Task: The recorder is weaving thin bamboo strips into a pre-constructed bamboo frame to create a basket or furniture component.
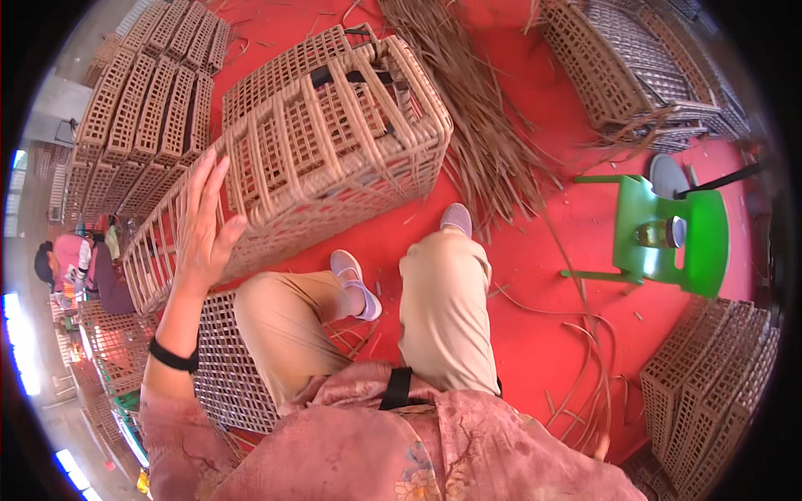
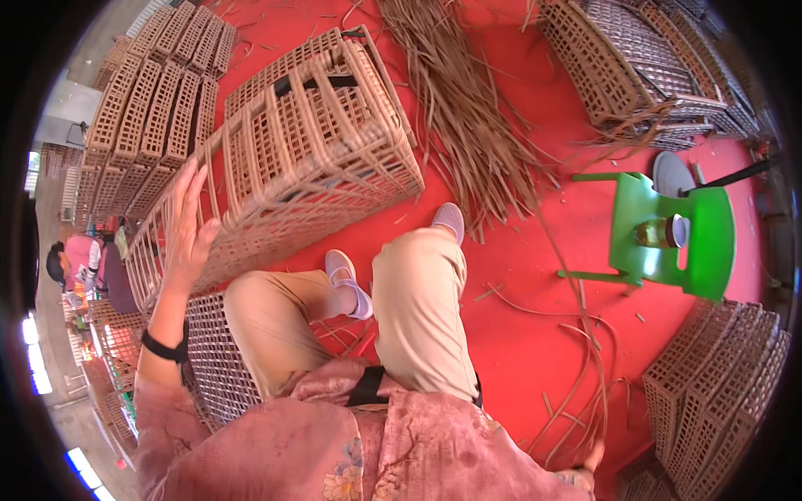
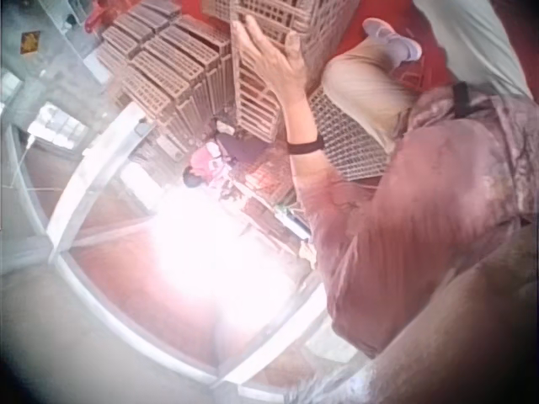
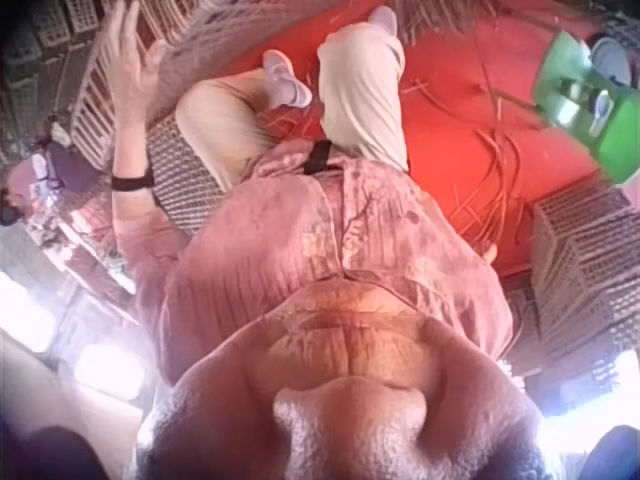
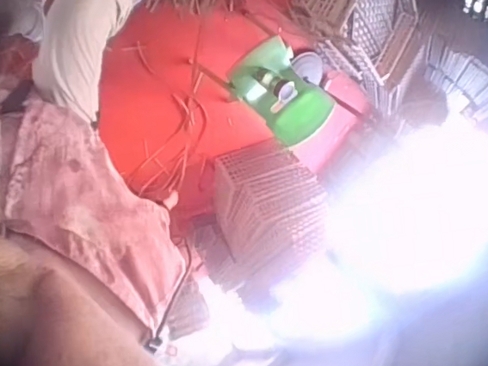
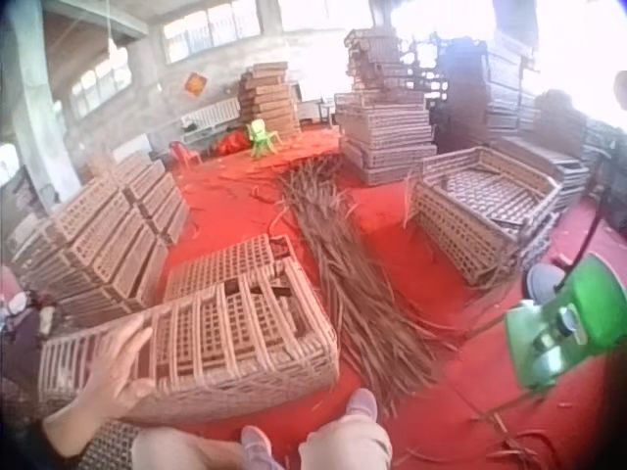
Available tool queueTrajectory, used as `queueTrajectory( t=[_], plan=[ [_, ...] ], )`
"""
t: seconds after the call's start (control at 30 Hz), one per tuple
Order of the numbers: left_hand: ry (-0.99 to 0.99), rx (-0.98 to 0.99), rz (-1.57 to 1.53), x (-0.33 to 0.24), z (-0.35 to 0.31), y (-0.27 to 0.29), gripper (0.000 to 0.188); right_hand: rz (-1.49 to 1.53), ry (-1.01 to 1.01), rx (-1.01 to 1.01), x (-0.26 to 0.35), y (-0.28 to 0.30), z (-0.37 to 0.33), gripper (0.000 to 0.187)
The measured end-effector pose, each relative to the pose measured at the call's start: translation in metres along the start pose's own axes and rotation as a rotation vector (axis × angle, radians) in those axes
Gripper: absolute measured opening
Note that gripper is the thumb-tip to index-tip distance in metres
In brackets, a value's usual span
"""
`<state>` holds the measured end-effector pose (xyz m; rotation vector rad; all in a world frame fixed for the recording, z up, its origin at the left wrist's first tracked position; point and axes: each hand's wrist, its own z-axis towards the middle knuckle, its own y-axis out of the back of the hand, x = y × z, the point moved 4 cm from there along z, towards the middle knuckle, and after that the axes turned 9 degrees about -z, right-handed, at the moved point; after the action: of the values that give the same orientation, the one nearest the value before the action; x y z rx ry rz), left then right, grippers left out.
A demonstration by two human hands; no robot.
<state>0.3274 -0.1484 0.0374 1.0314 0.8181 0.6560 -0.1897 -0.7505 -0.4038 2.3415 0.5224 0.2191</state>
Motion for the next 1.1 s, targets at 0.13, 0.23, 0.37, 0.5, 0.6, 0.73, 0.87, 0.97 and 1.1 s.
queueTrajectory(
  t=[0.13,0.23,0.37,0.5,0.6,0.73,0.87,0.97,1.1],
  plan=[
    [-0.030,-0.060,0.010,-0.001,-0.012,-0.003,0.073,0.344,-0.262,0.281,-0.066,-0.082,-0.082,0.018],
    [-0.039,-0.116,0.014,0.000,-0.022,-0.002,0.069,0.664,-0.344,0.224,-0.090,-0.079,-0.097,0.015],
    [-0.041,-0.122,0.072,0.002,-0.027,-0.002,0.069,1.298,-0.244,-0.029,-0.038,0.006,-0.091,0.012],
    [-0.081,-0.150,0.041,-0.003,-0.035,0.002,0.069,1.753,0.111,0.242,0.194,0.111,-0.124,0.008],
    [-0.069,-0.106,0.039,-0.005,-0.042,0.009,0.060,1.637,0.812,0.884,0.369,0.144,-0.236,0.013],
    [-0.078,-0.115,0.052,-0.012,-0.052,0.012,0.051,1.375,0.872,0.952,0.444,0.114,-0.369,0.021],
    [-0.084,-0.178,-0.036,-0.019,-0.054,0.005,0.046,1.052,0.906,0.917,0.453,0.095,-0.408,0.025],
    [0.005,-0.141,-0.198,-0.024,-0.053,-0.003,0.044,1.082,0.844,0.972,0.452,0.097,-0.397,0.023],
    [0.002,-0.265,-0.081,-0.057,-0.057,0.010,0.037,1.280,0.828,0.873,0.451,0.107,-0.382,0.017]
  ],
)
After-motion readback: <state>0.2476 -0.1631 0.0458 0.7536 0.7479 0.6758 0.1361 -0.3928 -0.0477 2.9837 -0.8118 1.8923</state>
